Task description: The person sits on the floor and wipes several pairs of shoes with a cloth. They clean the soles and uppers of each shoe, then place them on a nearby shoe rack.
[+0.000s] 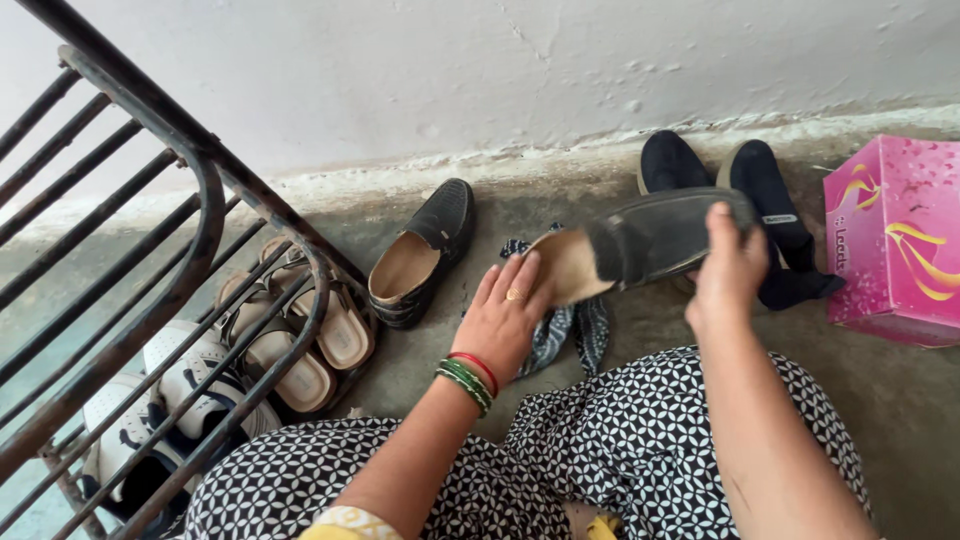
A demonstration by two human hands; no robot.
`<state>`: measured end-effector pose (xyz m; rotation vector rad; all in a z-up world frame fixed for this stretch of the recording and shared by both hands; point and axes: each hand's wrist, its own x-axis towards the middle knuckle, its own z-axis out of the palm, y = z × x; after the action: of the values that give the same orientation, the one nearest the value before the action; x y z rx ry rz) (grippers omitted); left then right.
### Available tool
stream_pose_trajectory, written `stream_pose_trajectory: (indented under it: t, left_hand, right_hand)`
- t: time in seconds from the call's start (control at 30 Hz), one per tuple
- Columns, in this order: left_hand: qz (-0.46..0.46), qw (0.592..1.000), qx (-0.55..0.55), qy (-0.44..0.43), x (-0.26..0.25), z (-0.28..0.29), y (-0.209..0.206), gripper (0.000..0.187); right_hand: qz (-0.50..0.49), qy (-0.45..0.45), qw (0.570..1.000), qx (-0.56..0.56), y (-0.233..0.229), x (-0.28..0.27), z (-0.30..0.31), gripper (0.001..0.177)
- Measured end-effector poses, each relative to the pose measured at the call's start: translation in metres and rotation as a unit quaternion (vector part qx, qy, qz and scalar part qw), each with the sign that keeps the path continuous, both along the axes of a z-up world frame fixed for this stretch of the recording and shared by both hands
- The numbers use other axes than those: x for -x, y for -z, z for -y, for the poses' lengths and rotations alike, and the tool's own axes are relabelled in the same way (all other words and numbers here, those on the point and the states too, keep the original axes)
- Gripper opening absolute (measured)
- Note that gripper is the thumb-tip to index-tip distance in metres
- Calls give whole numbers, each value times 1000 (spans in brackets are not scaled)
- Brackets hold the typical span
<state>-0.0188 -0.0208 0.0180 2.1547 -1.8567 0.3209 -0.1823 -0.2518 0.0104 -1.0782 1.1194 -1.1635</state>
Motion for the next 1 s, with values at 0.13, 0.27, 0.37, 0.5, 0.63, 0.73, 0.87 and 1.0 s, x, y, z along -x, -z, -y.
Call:
stream_pose_trajectory:
  t: [0.13,0.27,0.37,0.5,0.63,0.73,0.87,1.0]
  left_hand:
    - [25,994,-104,25,-20,-33,2,22]
    - [13,991,-132,7,-21,-54,26,22]
    - [-44,977,-190,-81,-27,-54,39,14]
    - [-146,981,-27,-124,-41,-52,34,9]
    - [-139,976,8,-168,-46,-44,38,8]
    - [-142,971,12,-190,-50,-44,44,9]
    - [-98,976,-3,-196,-50,-43,47,9]
    - [-107,973,-45,-201,-53,-41,52,11]
  right_hand:
    - [34,-129,988,-80,25,-22,-14,56]
    - [-7,-190,969,-155,51,-41,-21,61]
    - [14,-236,957,-166,67,-47,-27,60]
    - [-192,-298,928,-118,89,-62,-49,63]
    - [-448,-398,712,367,103,-62,-105,68]
    - [-484,-423,585,495,108,-71,-132,67]
    - [-580,-421,535,447,130,-79,-118,54]
    - [-737,-306,547,253,129,-64,-70,48]
